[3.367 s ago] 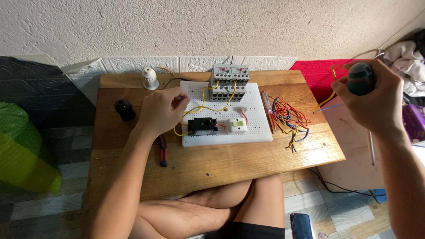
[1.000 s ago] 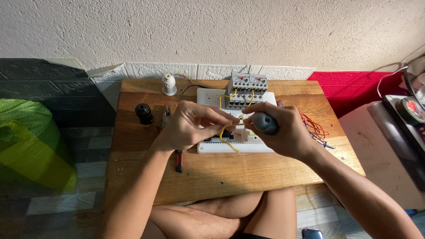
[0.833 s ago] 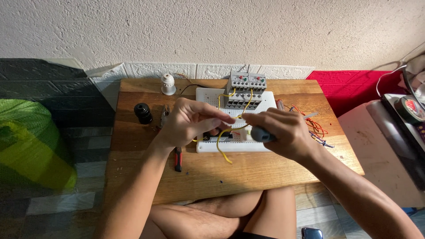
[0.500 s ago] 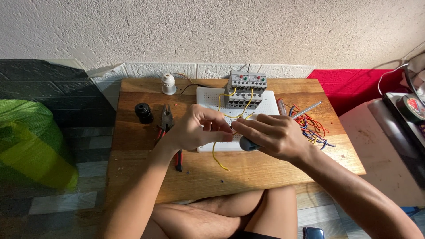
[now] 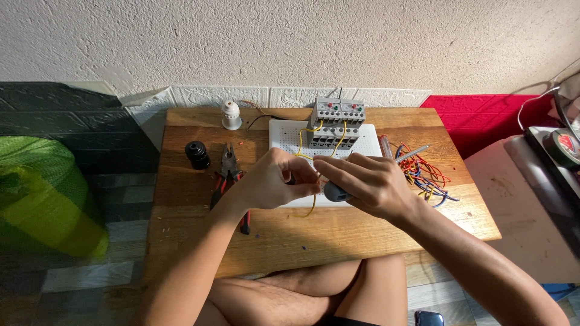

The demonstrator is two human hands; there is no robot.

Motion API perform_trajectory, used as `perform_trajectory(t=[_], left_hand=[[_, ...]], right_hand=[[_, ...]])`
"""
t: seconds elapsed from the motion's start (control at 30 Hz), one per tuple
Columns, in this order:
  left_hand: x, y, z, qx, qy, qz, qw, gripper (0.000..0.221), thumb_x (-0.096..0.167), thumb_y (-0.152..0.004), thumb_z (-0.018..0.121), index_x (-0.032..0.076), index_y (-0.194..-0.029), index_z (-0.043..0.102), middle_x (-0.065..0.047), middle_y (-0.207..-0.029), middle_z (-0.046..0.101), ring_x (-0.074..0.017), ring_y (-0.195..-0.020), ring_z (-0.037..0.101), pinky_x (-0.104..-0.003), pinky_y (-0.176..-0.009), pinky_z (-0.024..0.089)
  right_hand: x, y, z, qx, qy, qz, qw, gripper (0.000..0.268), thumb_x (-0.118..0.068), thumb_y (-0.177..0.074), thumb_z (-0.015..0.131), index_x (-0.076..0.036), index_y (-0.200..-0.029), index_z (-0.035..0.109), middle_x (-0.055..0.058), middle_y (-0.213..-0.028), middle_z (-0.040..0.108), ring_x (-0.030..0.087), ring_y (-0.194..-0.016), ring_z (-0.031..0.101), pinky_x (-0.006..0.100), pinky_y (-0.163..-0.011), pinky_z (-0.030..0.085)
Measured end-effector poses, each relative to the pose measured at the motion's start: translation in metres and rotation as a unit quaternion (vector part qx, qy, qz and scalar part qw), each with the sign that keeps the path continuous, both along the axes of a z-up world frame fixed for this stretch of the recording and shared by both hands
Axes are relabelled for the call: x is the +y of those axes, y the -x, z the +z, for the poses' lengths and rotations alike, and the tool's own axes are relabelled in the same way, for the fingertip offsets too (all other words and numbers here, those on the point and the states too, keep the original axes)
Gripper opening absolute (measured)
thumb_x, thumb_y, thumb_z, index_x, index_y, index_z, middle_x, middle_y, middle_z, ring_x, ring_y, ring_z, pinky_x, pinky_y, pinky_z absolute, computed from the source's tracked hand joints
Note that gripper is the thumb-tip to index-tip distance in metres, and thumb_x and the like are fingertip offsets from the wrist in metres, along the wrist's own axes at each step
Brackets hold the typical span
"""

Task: Connecting and securing electrical wires to terminal blocks on a mounting board using a screwdriver.

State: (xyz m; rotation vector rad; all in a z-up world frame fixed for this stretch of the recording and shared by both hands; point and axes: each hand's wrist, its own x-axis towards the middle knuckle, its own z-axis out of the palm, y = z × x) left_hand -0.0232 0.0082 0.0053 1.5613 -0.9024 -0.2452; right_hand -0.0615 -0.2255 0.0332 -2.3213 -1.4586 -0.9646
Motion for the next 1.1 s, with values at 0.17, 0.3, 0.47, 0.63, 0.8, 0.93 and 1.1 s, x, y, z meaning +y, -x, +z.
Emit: perform_trajectory(t=[0.17, 0.3, 0.47, 0.63, 0.8, 0.93, 1.1], left_hand=[[-0.001, 0.0, 0.0, 0.022, 0.002, 0.013, 1.0, 0.008, 0.001, -0.079, 0.078, 0.007, -0.084, 0.08, -0.004, -0.065, 0.072, -0.0072, -0.061, 0.061, -0.018, -0.056, 0.039], [-0.001, 0.002, 0.002, 0.048, 0.021, 0.007, 0.999, 0.009, 0.0, -0.078, 0.079, 0.007, -0.084, 0.079, -0.005, -0.065, 0.073, -0.0085, -0.061, 0.063, -0.019, -0.055, 0.042], [-0.001, 0.003, 0.004, 0.071, 0.019, -0.017, 0.997, 0.009, 0.0, -0.077, 0.078, 0.005, -0.085, 0.079, -0.007, -0.066, 0.073, -0.0107, -0.061, 0.063, -0.02, -0.056, 0.045], [-0.004, 0.012, 0.016, 0.03, 0.03, 0.0, 0.999, 0.006, 0.008, -0.083, 0.077, 0.008, -0.077, 0.075, -0.001, -0.059, 0.064, -0.0073, -0.06, 0.055, -0.018, -0.052, 0.036], [-0.014, 0.009, 0.006, 0.02, 0.042, 0.059, 0.997, 0.018, 0.016, -0.085, 0.082, 0.008, -0.071, 0.074, -0.003, -0.055, 0.064, -0.0076, -0.054, 0.053, -0.019, -0.048, 0.036], [-0.022, 0.005, -0.003, -0.007, 0.065, 0.105, 0.992, 0.011, 0.017, -0.085, 0.084, 0.01, -0.08, 0.078, -0.003, -0.055, 0.067, -0.0057, -0.051, 0.052, -0.018, -0.048, 0.038], [-0.022, 0.009, -0.004, -0.007, 0.066, 0.116, 0.991, 0.005, 0.012, -0.086, 0.083, 0.008, -0.085, 0.08, -0.005, -0.057, 0.069, -0.0069, -0.051, 0.052, -0.018, -0.047, 0.04]], right_hand=[[-0.005, 0.003, -0.007, -0.025, -0.027, -0.011, 0.999, 0.031, -0.018, -0.098, 0.066, -0.005, -0.126, 0.072, 0.013, -0.11, 0.078, 0.021, -0.064, 0.065, 0.029, -0.051, 0.052], [-0.008, 0.002, -0.01, -0.057, -0.023, 0.003, 0.998, 0.028, -0.017, -0.097, 0.068, -0.004, -0.122, 0.073, 0.015, -0.108, 0.078, 0.021, -0.063, 0.065, 0.028, -0.053, 0.053], [-0.005, -0.002, -0.008, -0.066, -0.017, 0.017, 0.998, 0.024, -0.012, -0.096, 0.07, -0.003, -0.117, 0.075, 0.014, -0.102, 0.078, 0.023, -0.065, 0.066, 0.029, -0.055, 0.055], [0.008, 0.0, 0.008, -0.036, -0.001, 0.07, 0.997, 0.025, -0.004, -0.089, 0.075, 0.002, -0.113, 0.073, 0.02, -0.094, 0.077, 0.028, -0.067, 0.07, 0.033, -0.056, 0.058], [0.0, -0.006, -0.007, -0.024, 0.006, 0.064, 0.998, 0.028, -0.003, -0.088, 0.075, 0.001, -0.116, 0.073, 0.019, -0.095, 0.077, 0.027, -0.072, 0.071, 0.034, -0.061, 0.06], [-0.005, -0.011, -0.017, -0.026, 0.013, 0.067, 0.997, 0.035, -0.001, -0.082, 0.078, 0.001, -0.117, 0.073, 0.019, -0.094, 0.077, 0.027, -0.072, 0.072, 0.035, -0.062, 0.061], [-0.005, -0.007, -0.008, -0.032, 0.014, 0.057, 0.998, 0.032, -0.005, -0.088, 0.075, 0.0, -0.119, 0.072, 0.018, -0.096, 0.077, 0.027, -0.074, 0.072, 0.035, -0.063, 0.061]])
